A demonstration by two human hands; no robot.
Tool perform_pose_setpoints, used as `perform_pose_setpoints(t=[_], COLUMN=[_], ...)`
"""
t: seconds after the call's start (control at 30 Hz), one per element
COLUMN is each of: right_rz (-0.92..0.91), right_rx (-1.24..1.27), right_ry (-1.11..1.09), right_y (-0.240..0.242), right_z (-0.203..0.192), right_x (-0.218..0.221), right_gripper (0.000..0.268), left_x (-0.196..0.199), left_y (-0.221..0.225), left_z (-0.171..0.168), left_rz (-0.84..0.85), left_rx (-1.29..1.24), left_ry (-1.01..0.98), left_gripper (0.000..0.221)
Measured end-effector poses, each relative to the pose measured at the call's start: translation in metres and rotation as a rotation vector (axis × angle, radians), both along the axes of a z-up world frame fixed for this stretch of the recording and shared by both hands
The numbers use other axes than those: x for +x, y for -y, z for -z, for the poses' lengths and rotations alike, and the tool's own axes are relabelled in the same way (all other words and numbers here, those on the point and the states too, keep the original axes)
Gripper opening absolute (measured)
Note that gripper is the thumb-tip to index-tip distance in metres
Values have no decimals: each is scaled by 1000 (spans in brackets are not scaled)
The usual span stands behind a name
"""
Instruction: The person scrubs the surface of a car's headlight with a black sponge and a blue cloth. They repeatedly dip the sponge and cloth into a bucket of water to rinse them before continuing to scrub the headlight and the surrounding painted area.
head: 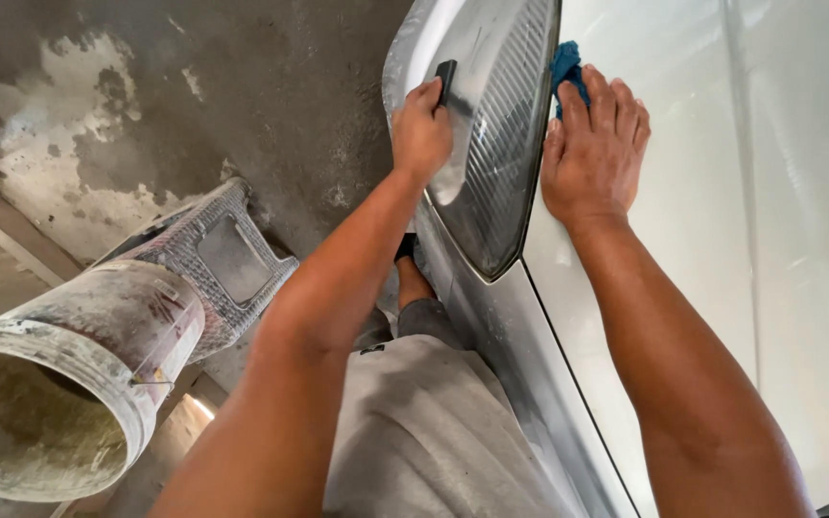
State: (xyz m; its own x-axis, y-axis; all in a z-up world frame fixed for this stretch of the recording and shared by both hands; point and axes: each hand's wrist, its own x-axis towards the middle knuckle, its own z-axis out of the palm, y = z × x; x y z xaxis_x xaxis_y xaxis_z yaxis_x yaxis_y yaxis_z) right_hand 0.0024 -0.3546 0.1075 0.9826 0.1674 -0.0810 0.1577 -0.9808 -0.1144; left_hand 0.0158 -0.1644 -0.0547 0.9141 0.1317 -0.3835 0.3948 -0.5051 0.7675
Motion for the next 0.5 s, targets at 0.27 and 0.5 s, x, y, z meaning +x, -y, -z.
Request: perform_pose_setpoints(t=[0.27, 0.5], right_rz=[13, 29], right_rx=[13, -20], right_ry=[6, 2], right_y=[-3, -3], right_z=[-1, 5], right_x=[0, 3], right_gripper=[42, 42], left_x=[-102, 14], left_y=[-4, 5], left_z=[-107, 0], left_rz=[361, 45], left_rx=[43, 56], left_ry=[449, 171], left_gripper=[58, 44])
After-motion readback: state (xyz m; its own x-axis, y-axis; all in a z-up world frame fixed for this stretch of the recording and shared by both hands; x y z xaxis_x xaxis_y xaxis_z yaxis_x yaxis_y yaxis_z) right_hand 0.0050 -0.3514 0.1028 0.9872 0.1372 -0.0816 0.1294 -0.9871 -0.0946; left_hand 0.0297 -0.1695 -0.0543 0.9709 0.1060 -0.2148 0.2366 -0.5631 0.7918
